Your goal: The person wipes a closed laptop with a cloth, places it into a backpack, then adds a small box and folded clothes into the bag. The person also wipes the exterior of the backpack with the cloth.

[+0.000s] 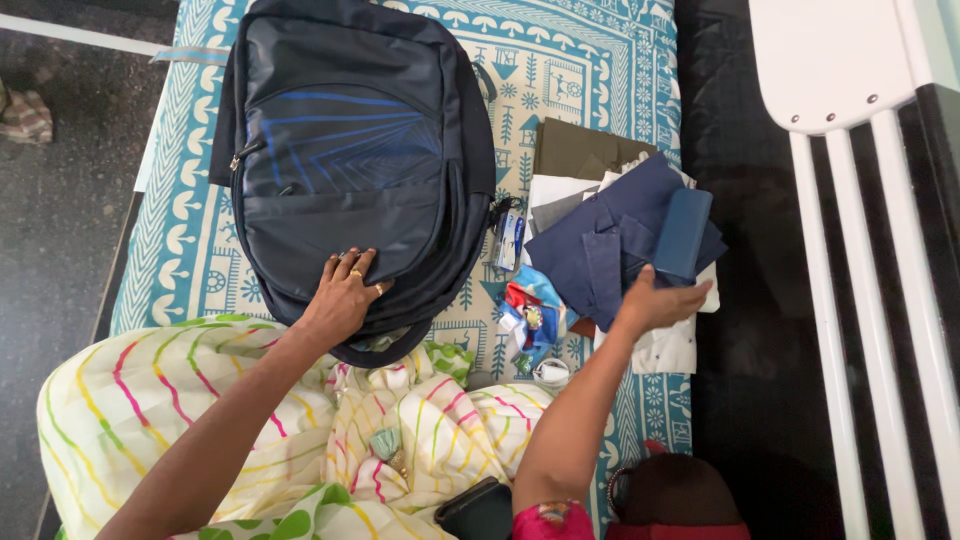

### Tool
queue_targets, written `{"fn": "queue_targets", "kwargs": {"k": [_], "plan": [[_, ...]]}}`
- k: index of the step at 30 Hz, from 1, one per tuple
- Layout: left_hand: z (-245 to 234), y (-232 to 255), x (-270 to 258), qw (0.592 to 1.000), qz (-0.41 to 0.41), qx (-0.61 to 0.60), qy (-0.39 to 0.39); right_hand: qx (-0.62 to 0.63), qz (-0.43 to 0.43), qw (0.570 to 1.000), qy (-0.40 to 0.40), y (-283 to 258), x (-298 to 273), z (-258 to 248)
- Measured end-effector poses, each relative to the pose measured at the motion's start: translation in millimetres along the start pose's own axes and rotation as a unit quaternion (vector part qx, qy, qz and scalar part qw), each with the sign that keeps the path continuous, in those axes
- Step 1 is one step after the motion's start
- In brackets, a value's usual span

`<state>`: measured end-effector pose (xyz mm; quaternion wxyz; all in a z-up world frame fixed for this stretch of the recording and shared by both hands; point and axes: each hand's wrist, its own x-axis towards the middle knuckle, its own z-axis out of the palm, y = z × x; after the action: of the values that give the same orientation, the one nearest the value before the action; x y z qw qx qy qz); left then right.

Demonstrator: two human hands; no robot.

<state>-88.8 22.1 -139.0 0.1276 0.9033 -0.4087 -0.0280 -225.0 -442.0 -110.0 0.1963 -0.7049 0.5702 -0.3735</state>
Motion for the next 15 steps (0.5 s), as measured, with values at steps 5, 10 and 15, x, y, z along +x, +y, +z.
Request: {"fn": "queue_targets", "kwargs": {"k": [5,10,15], "plan": [[0,0,-2,1.000,0.007,-0.009,0.009,-0.078,-0.200,0.977,0.009,-17,-34,31],[-2,-1,-2,1.000,0.007,-0.002,-0.004,-0.168,-0.159,0.970,0.080,-16,-2,25],[2,-1,-3,1.000,0.007,-0.010,0.008,-0.070,-0.082,0.994,0.017,-1,13,18]]}}
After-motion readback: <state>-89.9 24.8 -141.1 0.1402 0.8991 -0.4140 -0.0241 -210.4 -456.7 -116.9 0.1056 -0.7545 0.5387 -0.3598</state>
